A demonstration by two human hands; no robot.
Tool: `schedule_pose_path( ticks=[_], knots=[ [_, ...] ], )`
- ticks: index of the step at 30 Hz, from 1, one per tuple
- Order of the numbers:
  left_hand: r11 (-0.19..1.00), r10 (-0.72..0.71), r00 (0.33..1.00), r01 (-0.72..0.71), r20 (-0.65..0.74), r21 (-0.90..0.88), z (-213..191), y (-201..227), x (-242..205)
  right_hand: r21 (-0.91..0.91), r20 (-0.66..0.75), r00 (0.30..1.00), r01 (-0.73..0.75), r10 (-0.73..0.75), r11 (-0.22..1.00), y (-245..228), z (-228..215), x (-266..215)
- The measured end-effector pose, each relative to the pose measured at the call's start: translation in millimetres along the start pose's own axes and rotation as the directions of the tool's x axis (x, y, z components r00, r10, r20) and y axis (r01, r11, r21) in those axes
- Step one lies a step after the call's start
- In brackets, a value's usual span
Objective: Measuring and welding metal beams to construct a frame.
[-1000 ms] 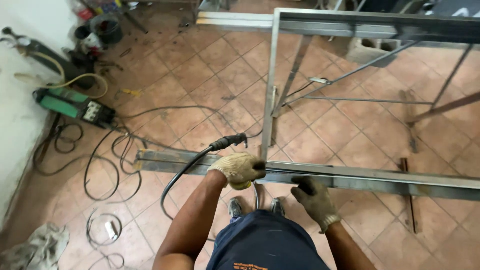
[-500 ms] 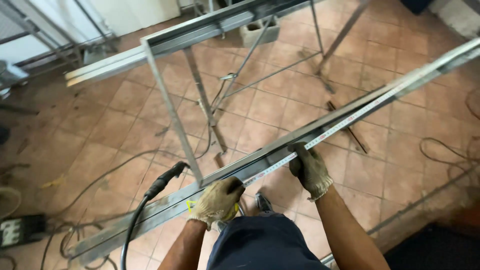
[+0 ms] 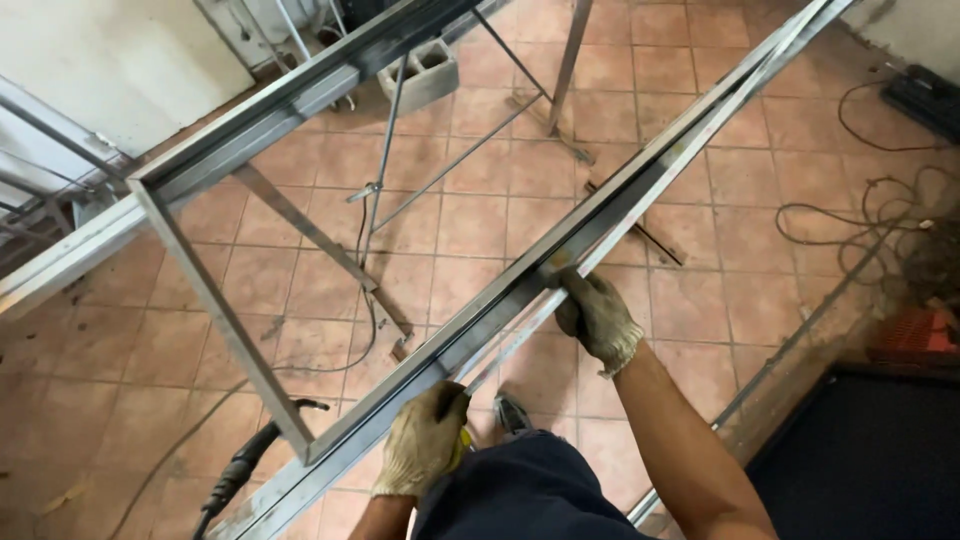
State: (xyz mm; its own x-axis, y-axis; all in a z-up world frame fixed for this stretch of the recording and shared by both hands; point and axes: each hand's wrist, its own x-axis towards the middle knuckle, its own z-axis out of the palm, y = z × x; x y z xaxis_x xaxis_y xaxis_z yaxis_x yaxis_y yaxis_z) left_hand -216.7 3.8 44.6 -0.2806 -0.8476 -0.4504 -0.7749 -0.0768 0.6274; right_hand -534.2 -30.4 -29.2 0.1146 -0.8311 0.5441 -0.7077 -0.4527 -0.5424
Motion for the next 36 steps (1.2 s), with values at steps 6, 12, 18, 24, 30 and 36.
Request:
schedule_pose_path(
  ticks=[6, 12, 18, 24, 30, 36],
  knots=[
    [0.790, 0.527, 0.846, -0.523, 0.081, 0.320, 32.1, -13.3, 39.1, 0.763, 0.314, 0.434, -0.645, 0.845, 0.047, 30.7, 3.6, 7.6],
    [0.994, 0.095, 0.994, -0.097, 0.051, 0.043, 31.1, 8.1, 34.9, 0.743, 0.385, 0.475, -0.668, 0.791, 0.040, -14.0, -7.9, 20.9],
    [0.989, -0.118, 0.991, 0.124, 0.068, -0.081, 6.0, 33.5, 13.0, 0.467, 0.572, 0.469, -0.861, 0.673, 0.203, -63.8, -5.1, 37.5],
    [0.977, -0.162, 0.979, 0.177, 0.120, -0.121, -19.2, 13.2, -13.3, -0.169, 0.300, -0.237, -0.967, 0.924, -0.193, -54.4, 10.1, 64.8],
    [0.991, -0.090, 0.996, 0.089, -0.004, -0.102, -21.9, -73.5, -43.7, 0.788, 0.313, 0.440, -0.616, 0.842, 0.029, 34.1, -9.3, 49.1],
    [0.998, 0.044, 0.996, -0.047, -0.079, -0.034, -20.1, -79.3, -47.2, -0.440, -0.093, 0.994, -0.091, 0.056, 0.893, 78.5, 44.7, -32.9]
  ],
)
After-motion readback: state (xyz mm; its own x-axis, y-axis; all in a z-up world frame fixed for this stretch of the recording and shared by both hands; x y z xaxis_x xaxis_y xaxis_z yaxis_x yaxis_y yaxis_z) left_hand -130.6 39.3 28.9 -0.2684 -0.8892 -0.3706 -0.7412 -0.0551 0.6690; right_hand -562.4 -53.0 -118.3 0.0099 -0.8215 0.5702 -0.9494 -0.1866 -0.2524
